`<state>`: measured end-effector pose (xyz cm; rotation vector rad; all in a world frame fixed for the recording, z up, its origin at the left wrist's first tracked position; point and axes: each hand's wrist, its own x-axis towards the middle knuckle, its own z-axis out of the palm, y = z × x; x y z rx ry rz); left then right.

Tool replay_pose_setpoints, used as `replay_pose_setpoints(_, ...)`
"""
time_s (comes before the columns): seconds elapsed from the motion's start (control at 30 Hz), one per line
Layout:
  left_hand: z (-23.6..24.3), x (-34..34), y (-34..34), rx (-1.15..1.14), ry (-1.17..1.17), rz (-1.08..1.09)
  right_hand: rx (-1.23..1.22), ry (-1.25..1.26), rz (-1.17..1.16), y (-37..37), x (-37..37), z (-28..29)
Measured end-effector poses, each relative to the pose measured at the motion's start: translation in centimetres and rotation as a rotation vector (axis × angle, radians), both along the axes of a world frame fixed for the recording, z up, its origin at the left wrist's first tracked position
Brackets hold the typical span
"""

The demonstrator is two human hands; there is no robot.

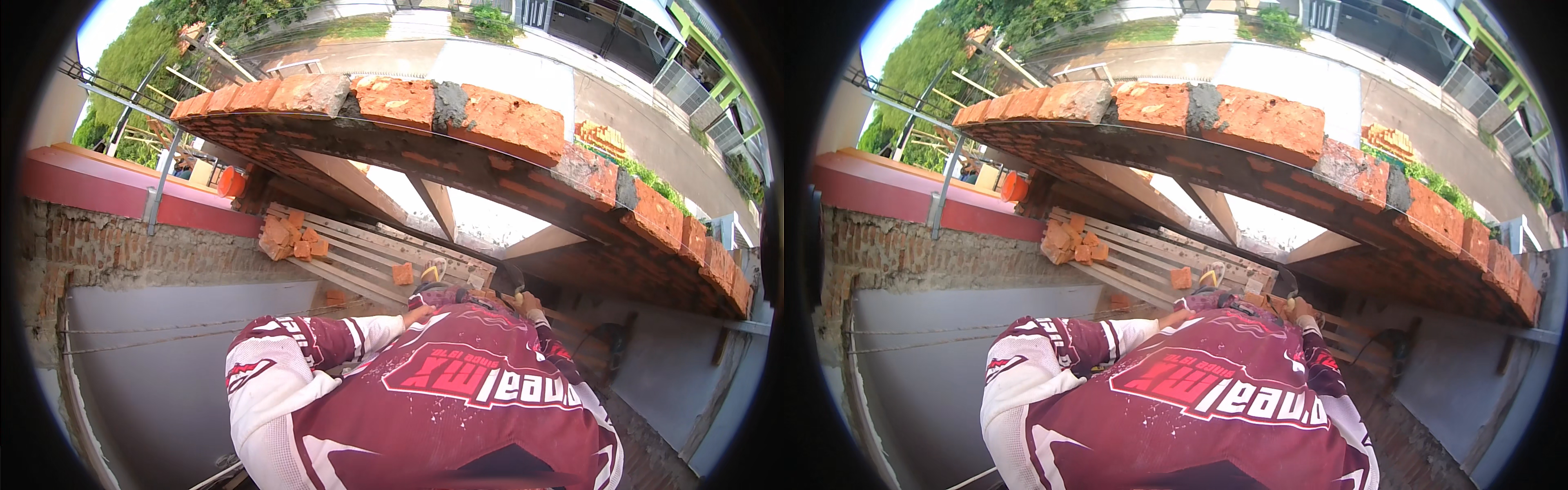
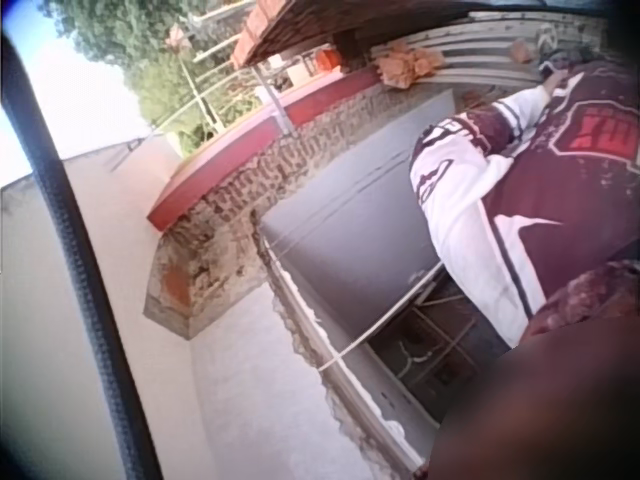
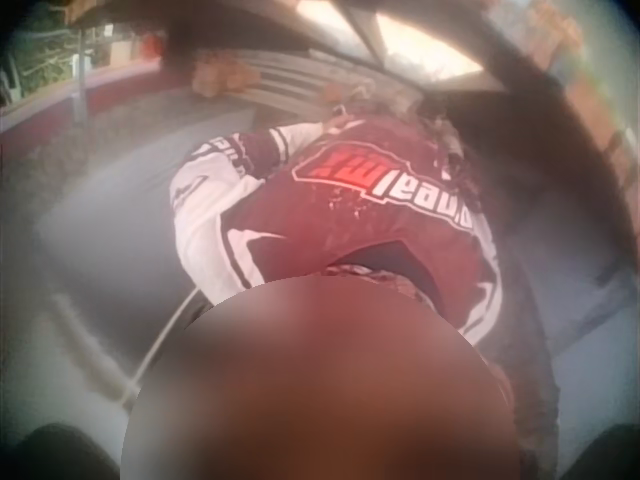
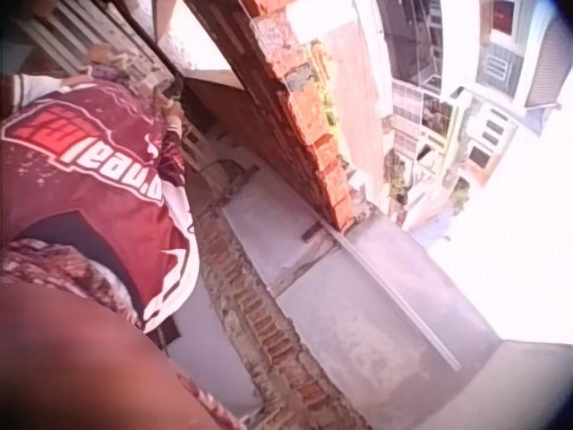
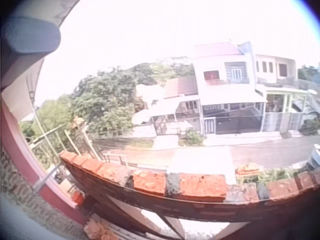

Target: The person scoops mortar from a bucket with a trowel and applies it to the top of a brick wall, smoothing the joints between bricks. The person works along the wall, repeatedly filling gaps and leveling the surface.

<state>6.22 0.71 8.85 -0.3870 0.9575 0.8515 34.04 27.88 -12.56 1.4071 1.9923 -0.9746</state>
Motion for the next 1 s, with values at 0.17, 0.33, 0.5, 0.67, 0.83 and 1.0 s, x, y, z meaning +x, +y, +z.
replay_pose_setpoints(0.17, 0.6, 0.1, 0.2, 0.001, 0.001, -0.013, -0.046, -0.098, -0.064, -0.2, 2.3, -1.8)
replay_pose_setpoints(0.33, 1.0, 0.1, 0.3, 0.008, 0.001, -0.017, 0.027, -0.143, -0.138, 0.3, 5.5, -4.5)
replay_pose_setpoints(0.5, 1.3, 0.0, 0.4, 0.018, 0.000, -0.012, -0.006, -0.099, -0.157, 0.5, 6.8, -5.3)
replay_pose_setpoints(0.67, 1.4, 0.3, 0.3, 0.031, 0.005, -0.003, 0.012, -0.151, -0.071, 0.4, 5.3, -3.7)
replay_pose_setpoints(0.83, 1.5, 0.7, 0.1, 0.045, 0.007, 0.014, -0.029, -0.186, -0.049, 0.8, 3.4, -0.6)
replay_pose_setpoints(1.0, 1.7, 0.9, -0.3, 0.062, 0.013, 0.032, -0.039, -0.205, 0.010, 1.2, 2.2, 0.6)
